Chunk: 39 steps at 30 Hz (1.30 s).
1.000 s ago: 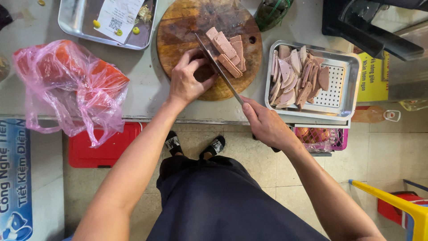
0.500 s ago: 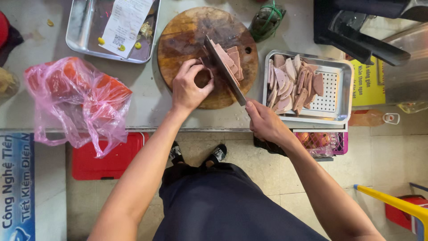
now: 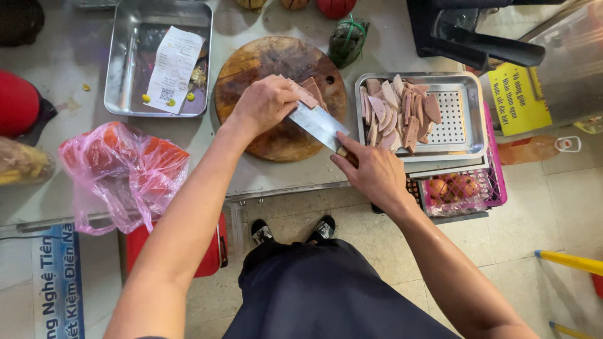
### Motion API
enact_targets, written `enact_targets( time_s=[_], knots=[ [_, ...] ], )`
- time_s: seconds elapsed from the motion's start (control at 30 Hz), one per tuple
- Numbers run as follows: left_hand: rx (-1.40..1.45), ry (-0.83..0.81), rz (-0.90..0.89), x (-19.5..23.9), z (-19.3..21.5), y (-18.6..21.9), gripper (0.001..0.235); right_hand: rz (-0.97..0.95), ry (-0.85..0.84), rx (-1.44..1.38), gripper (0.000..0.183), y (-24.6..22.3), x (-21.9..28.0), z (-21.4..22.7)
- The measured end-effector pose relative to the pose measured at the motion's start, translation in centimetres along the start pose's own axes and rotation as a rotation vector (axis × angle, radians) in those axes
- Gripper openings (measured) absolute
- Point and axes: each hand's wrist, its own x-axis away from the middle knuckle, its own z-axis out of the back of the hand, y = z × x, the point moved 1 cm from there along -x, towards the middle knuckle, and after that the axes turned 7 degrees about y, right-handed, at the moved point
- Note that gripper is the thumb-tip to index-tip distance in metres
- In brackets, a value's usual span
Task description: The person slices a block of processed meat into thin pieces on a wooden cutting board and places them into a metal tray. Then, the person slices a tomato into thin rounds on the same board.
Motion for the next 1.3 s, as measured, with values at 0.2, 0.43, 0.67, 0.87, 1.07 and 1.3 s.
enact_targets(
  time_s=[0.2,0.43,0.67,0.87,1.07,1.3],
  knots=[
    [-0.197,-0.094,-0.181,-0.8,-2.5,-1.7,0.022,0.033,0.006,0.060,0.048,-1.5,1.3,-0.7],
    [0.065,0.312,0.377,-1.2,1.2,-2.7,0.024,-0.131,-0.190,-0.482,0.047,1.8,3.0,-2.5],
    [0.187,0.419,0.764,1.5,-7.1,1.8,0.079,-0.584,-0.251,-1.297,0.037,8.3,3.9,-6.1],
    [-0.044,0.498,0.678,-0.1,-11.8,3.4,0.085,-0.741,-0.320,-1.461,0.038,8.6,3.7,-9.1],
    [-0.017,0.479,0.650,0.5,-11.9,3.3,0.071,-0.712,-0.334,-1.469,0.037,7.8,3.7,-9.3],
    [0.019,0.553,0.620,1.1,-11.1,2.6,0.053,-0.653,-0.479,-1.485,0.033,3.5,2.2,-10.4]
  ],
)
